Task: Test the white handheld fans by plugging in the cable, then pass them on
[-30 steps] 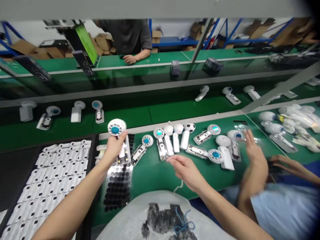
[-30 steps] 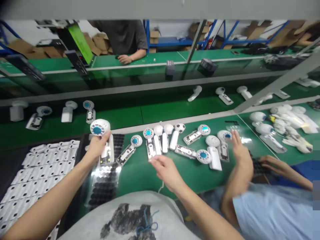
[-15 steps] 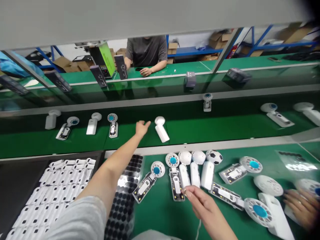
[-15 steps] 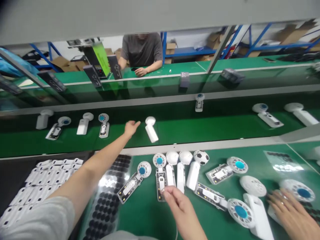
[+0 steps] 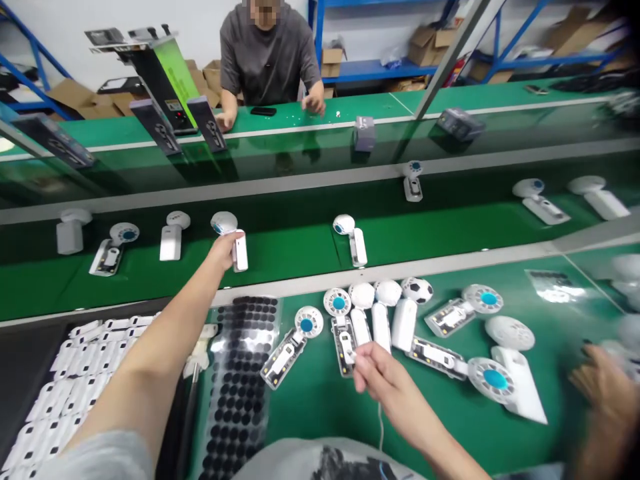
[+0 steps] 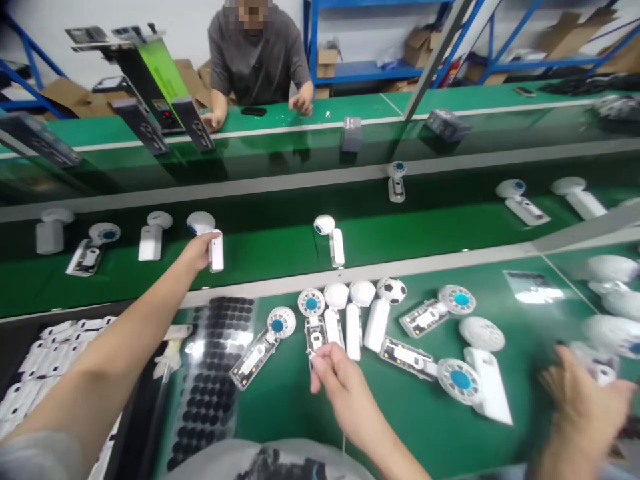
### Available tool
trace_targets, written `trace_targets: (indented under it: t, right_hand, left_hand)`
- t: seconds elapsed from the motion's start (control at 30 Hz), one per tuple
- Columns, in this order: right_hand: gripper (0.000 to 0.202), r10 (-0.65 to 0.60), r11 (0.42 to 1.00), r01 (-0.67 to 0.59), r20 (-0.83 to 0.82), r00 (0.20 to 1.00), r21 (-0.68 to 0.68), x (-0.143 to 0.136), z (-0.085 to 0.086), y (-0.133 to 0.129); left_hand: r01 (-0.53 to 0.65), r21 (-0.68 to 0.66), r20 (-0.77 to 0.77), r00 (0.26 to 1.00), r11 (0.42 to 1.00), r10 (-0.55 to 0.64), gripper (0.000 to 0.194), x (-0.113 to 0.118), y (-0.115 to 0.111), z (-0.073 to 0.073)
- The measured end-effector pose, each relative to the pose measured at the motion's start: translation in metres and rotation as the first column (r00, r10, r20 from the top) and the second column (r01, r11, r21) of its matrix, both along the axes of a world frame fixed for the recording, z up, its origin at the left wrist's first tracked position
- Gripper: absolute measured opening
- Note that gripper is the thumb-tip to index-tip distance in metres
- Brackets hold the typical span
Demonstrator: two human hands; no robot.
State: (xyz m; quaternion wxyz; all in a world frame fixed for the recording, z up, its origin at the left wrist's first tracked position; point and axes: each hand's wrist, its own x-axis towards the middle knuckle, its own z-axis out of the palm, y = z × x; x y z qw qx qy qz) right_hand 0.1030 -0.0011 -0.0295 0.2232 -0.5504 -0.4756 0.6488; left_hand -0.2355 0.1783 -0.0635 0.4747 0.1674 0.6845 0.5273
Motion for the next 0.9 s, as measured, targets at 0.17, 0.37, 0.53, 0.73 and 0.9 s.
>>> trace_targets:
  t: [0.17, 0.37, 0.53, 0.73, 0.9]
  right_hand:
    - [0.019, 0.075, 0.991, -0.071, -0.036, 0.997, 0.114, -0.015, 0.016, -0.011]
    - [0.013, 0.073, 0.951, -0.058, -0.039, 0.997, 0.305, -0.025, 0.03, -0.03]
    - [0.01, 0.125, 0.931, -0.104, -0.038, 0.991, 0.351, -0.023, 0.038, -0.045]
    - [0.012, 0.168, 0.921, -0.174, 0.048, 0.985, 0.348, -0.016, 0.042, -0.056]
    - [0.013, 0.193, 0.918, -0.215, 0.099, 0.976, 0.334, -0.014, 0.04, -0.063]
  left_hand:
    - [0.237, 0.167, 0.217, 0.938, 0.957, -0.27, 0.028, 0.083, -0.082, 0.028]
    - [0.32, 0.172, 0.302, 0.883, 0.932, -0.359, 0.03, 0.155, -0.166, 0.055]
    - [0.428, 0.204, 0.334, 0.815, 0.88, -0.474, 0.028, 0.171, -0.192, 0.068]
    - [0.574, 0.269, 0.144, 0.77, 0.773, -0.622, 0.026, 0.174, -0.205, 0.077]
    - [0.708, 0.242, 0.083, 0.666, 0.663, -0.742, 0.036, 0.169, -0.211, 0.08]
